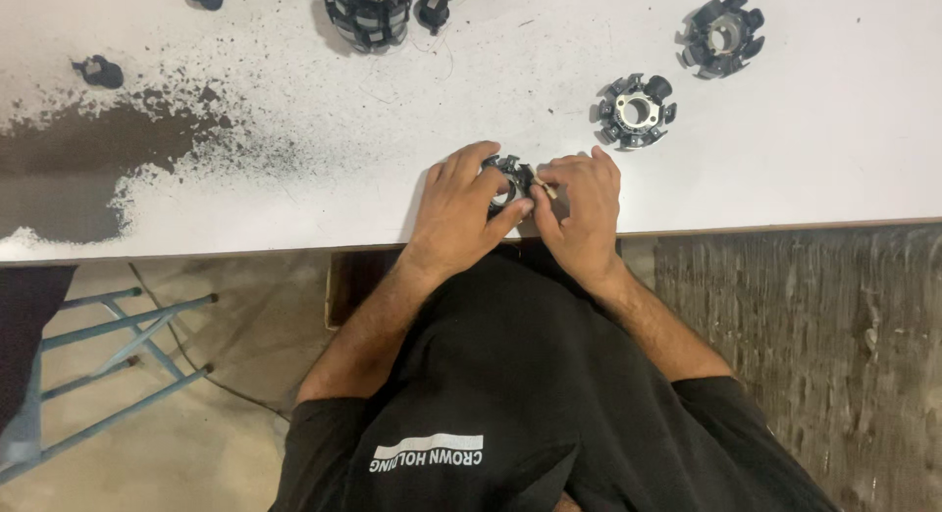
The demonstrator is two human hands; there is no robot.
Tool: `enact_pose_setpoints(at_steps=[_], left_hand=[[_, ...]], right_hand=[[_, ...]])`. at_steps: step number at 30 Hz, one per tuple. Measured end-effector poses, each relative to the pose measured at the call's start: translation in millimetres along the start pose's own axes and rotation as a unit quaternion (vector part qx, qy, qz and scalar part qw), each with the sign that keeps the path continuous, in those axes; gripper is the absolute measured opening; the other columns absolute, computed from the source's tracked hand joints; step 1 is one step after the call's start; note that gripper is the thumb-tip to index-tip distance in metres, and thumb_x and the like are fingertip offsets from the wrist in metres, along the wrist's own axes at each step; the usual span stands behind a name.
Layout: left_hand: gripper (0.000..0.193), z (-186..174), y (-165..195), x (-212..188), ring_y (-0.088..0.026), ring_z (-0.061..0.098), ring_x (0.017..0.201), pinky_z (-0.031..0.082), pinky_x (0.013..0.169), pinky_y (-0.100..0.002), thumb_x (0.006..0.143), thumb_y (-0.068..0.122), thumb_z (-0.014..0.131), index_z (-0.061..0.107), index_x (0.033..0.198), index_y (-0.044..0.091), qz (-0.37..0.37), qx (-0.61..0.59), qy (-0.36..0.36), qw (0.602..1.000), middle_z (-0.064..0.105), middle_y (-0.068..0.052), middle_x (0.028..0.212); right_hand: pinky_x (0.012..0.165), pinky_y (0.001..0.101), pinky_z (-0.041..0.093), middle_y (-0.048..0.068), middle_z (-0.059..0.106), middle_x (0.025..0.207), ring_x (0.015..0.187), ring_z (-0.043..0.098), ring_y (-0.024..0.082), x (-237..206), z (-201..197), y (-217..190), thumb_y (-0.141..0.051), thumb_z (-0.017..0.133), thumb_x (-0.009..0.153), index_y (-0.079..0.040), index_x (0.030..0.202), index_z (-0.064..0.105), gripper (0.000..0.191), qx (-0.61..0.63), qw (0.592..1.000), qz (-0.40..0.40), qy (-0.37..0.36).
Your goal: The person sits at a white table fitting small black plastic inserts into toothed plastic wheel hubs. They pick up a hub, press and seat inserts into it by hand and with a small hand tool, then place the finished hub onto a growing pile and reach for the next part.
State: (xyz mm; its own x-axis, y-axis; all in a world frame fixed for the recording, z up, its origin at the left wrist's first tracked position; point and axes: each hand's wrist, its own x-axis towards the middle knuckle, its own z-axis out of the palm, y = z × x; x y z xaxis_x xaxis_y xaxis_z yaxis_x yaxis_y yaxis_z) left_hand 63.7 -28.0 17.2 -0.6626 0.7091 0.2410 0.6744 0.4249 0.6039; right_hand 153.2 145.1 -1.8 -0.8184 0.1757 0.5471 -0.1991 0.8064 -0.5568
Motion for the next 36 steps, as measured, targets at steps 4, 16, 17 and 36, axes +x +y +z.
enact_pose_setpoints(at_steps=[4,16,17,36], left_hand=[[0.014,-2,-7,-1,-0.035,0.053,0.131,0.044,0.104,-0.052,0.089,0.017,0.075,0.067,0.091,0.006,-0.018,-0.031,0.033,0.999,0.057,-0.015,0.137],[0.024,-43,-2,-24,-0.036,0.056,0.123,0.045,0.1,-0.051,0.084,0.018,0.08,0.066,0.098,0.005,-0.033,0.087,0.034,0.995,0.058,-0.016,0.131],[0.024,-46,3,-22,-0.035,0.055,0.125,0.046,0.102,-0.05,0.085,0.016,0.078,0.066,0.102,0.005,0.005,0.064,0.037,0.997,0.057,-0.016,0.133],[0.017,8,-15,-2,-0.03,0.061,0.117,0.051,0.097,-0.044,0.09,0.013,0.077,0.068,0.103,0.008,0.006,0.009,0.067,0.998,0.061,-0.009,0.133]], right_hand=[[0.116,0.0543,0.038,0.008,0.067,0.105,0.108,0.063,0.03,4,1,-7,-0.001,0.077,0.09,-0.007,0.11,0.063,0.025,-0.001,1.0,0.009,-0.022],[0.116,0.0551,0.04,0.008,0.068,0.104,0.105,0.064,0.03,-1,0,13,-0.003,0.077,0.09,-0.007,0.109,0.063,0.024,-0.007,1.0,0.019,-0.015],[0.116,0.055,0.04,0.008,0.068,0.105,0.105,0.064,0.031,0,0,12,-0.003,0.077,0.09,-0.006,0.109,0.063,0.024,-0.008,1.0,0.015,-0.017],[0.118,0.0545,0.037,0.008,0.067,0.106,0.109,0.063,0.028,-8,9,-1,0.0,0.08,0.084,-0.007,0.11,0.065,0.031,-0.004,1.0,-0.023,-0.018]])
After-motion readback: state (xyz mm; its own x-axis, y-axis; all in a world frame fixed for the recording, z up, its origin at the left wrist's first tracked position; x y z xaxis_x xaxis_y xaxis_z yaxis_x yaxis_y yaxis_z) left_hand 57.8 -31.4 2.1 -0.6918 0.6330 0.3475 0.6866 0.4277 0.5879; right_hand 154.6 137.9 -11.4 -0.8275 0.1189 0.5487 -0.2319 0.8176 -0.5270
